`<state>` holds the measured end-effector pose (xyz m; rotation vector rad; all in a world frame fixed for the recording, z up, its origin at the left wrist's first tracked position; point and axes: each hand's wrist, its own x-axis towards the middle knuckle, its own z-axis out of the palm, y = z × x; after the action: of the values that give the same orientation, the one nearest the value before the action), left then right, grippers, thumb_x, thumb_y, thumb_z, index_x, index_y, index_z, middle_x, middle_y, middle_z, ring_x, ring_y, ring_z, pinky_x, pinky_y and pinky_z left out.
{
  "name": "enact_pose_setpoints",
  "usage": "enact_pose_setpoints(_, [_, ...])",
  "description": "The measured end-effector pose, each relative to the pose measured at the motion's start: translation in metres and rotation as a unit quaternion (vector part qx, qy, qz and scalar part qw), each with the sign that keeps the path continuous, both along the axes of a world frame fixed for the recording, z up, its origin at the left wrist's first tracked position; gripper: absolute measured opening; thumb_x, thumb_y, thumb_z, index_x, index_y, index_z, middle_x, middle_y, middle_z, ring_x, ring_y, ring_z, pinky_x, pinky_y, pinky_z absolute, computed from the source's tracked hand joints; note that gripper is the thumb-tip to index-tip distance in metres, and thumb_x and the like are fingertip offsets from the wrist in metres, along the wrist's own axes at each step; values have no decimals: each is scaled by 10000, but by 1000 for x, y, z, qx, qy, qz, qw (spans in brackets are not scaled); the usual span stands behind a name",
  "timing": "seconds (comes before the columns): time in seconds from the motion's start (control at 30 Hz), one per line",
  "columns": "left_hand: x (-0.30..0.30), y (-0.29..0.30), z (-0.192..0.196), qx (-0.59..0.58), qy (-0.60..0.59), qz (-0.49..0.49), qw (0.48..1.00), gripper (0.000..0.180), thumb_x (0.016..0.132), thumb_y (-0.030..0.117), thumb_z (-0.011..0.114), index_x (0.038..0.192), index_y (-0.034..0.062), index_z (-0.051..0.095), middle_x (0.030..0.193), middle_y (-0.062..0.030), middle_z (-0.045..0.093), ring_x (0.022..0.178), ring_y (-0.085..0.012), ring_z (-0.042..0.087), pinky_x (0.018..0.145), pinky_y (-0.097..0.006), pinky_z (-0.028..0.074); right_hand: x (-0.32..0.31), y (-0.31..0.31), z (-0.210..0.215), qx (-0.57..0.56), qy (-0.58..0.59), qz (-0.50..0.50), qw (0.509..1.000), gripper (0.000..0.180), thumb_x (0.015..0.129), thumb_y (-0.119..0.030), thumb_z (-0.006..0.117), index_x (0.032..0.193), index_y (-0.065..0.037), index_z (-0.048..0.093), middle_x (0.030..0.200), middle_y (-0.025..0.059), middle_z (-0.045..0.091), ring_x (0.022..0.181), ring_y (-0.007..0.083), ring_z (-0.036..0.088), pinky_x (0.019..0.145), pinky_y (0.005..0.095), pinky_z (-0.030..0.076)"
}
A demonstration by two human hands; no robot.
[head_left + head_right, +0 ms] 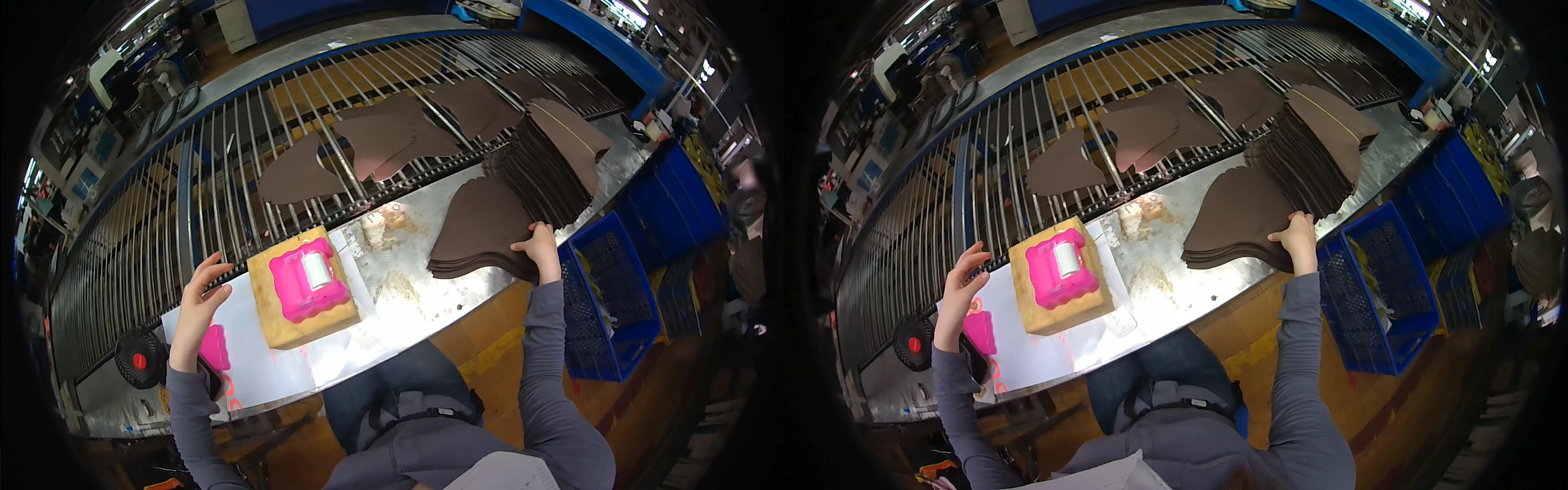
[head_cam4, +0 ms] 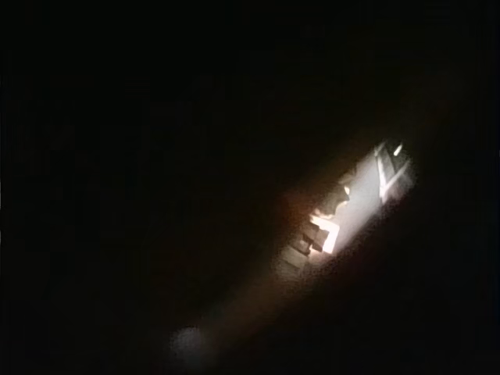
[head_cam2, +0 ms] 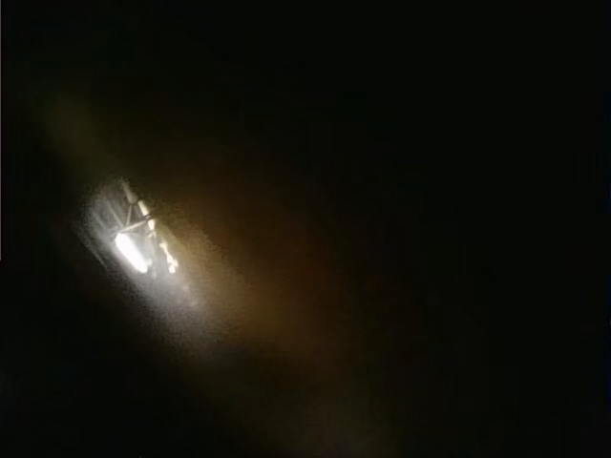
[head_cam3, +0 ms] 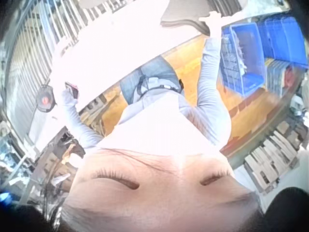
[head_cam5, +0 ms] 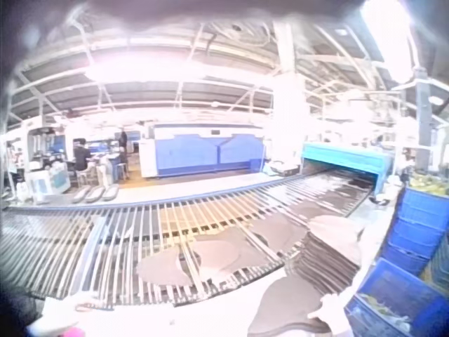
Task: The person repeatedly rubs dark brown cutout pieces against a pink block mounted on a wooden base, then places each piece onto a metal grate conveyor. The action is performed one at a time in a continuous loop.
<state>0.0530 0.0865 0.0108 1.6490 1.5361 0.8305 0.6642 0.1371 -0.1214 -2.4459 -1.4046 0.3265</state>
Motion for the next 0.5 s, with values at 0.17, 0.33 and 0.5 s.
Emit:
enact_pose_setpoints(0.17, [13,-21,15,-24,-31,-4,999,347,875,55,618,1222,44,628,1491,-98,402,1319,-195,455,993,-313,444,4,6,6,-40,64,-16,997,824,524,-220,932,1200,82,572,1229,267,607,1122,340,621,951,378,498])
enact_pose_setpoints(0.33, [11,-29,11,-20,-40,-23,999,342,877,50,629,1219,50,629,1493,-92,394,1317,-189,453,983,-310,451,13,14,6,-45,89,1,995,893,499,-236,940,1206,140,545,1249,281,588,1166,352,595,976,371,483])
enact_pose_setpoints(0.5, [15,-38,13,-26,-34,-29,999,323,879,60,637,1201,59,636,1493,-91,384,1329,-203,439,991,-325,455,23,20,-6,-25,132,2,991,960,469,-192,941,1250,161,509,1270,298,567,1187,362,578,990,356,467])
